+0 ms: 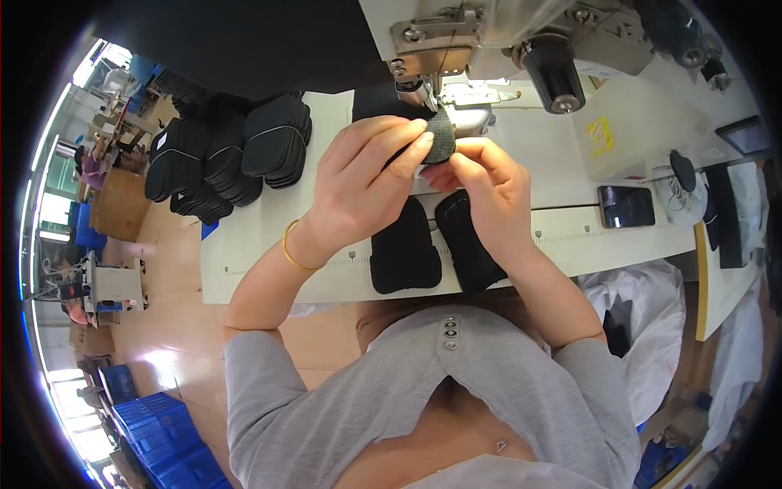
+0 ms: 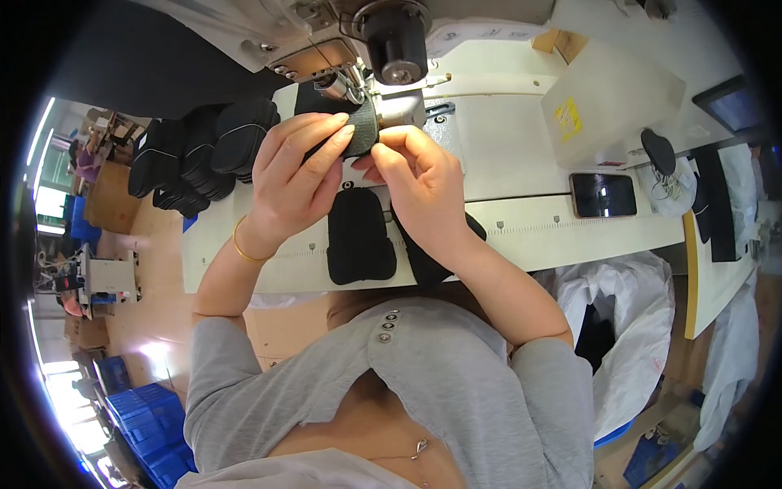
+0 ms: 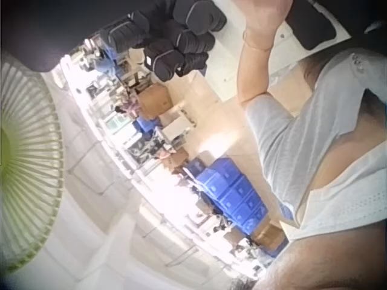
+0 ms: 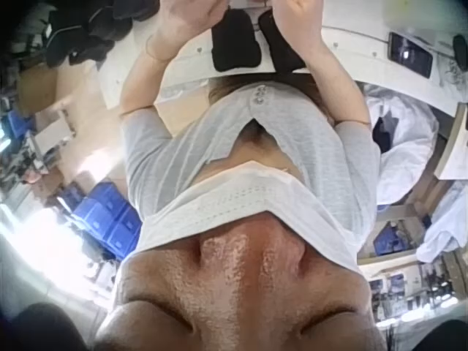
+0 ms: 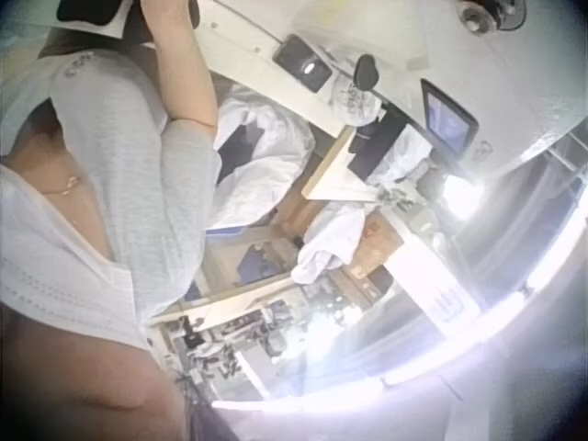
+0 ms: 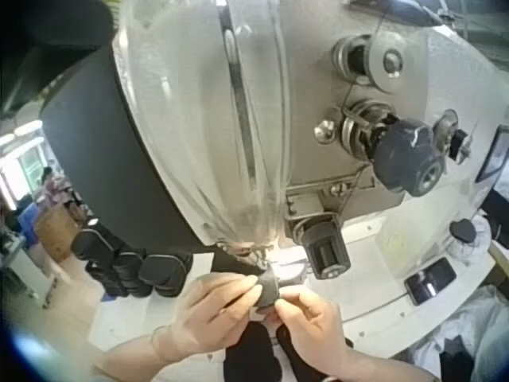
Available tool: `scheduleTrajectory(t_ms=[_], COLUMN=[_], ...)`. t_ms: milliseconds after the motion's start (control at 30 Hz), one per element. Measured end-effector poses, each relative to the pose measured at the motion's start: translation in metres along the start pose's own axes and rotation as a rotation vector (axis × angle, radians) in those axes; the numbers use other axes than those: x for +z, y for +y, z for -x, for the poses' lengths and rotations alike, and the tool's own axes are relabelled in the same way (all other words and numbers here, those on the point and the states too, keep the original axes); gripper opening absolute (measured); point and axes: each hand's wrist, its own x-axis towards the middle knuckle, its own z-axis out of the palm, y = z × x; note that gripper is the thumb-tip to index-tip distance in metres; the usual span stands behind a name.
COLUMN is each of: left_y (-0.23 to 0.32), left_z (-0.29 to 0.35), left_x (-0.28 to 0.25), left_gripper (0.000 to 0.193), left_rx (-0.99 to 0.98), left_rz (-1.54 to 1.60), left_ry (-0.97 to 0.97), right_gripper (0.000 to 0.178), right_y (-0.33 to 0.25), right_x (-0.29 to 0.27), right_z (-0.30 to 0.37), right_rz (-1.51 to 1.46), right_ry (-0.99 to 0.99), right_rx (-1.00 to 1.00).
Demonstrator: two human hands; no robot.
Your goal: Stitching black fabric components of a shoe using an industrial sewing machine.
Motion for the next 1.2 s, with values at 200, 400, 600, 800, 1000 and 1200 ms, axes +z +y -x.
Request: scheduleTrajectory(t_ms=[200, 400, 600, 800, 1000, 1200], left_y=[-0.001, 0.001, -0.014, -0.022, -0.026, -0.026], left_z=[-0.003, -0.006, -0.007, -0.004, -0.004, -0.005], left_x=[0.01, -0.001, -0.009, -0.007, 0.003, 0.009], left_gripper=[0.032, 0.029, 0.032, 0.034, 0.036, 0.037], left_rx=[0.048, -0.004, -0.026, -0.004, 0.008, 0.015], left_rz=[0.052, 0.096, 0.206, 0.237, 0.197, 0.117], left_ry=[0.042, -0.029, -0.116, -0.107, -0.054, -0.019], right_gripper=[0.035, 0.039, 0.051, 0.052, 0.051, 0.05], right_y=[0.006, 0.007, 0.005, 0.007, 0.008, 0.006], right_x=[0.015, 0.024, 0.039, 0.045, 0.041, 0.044], right_z=[0.014, 0.018, 0.021, 0.015, 0.006, 0.002], right_rz=[-0.307, -0.339, -0.425, -0.406, -0.423, -0.485], right_ry=[-0.055, -0.075, -0.091, -0.083, -0.081, -0.056], right_rx=[0.063, 0.058, 0.073, 0.012, 0.017, 0.005])
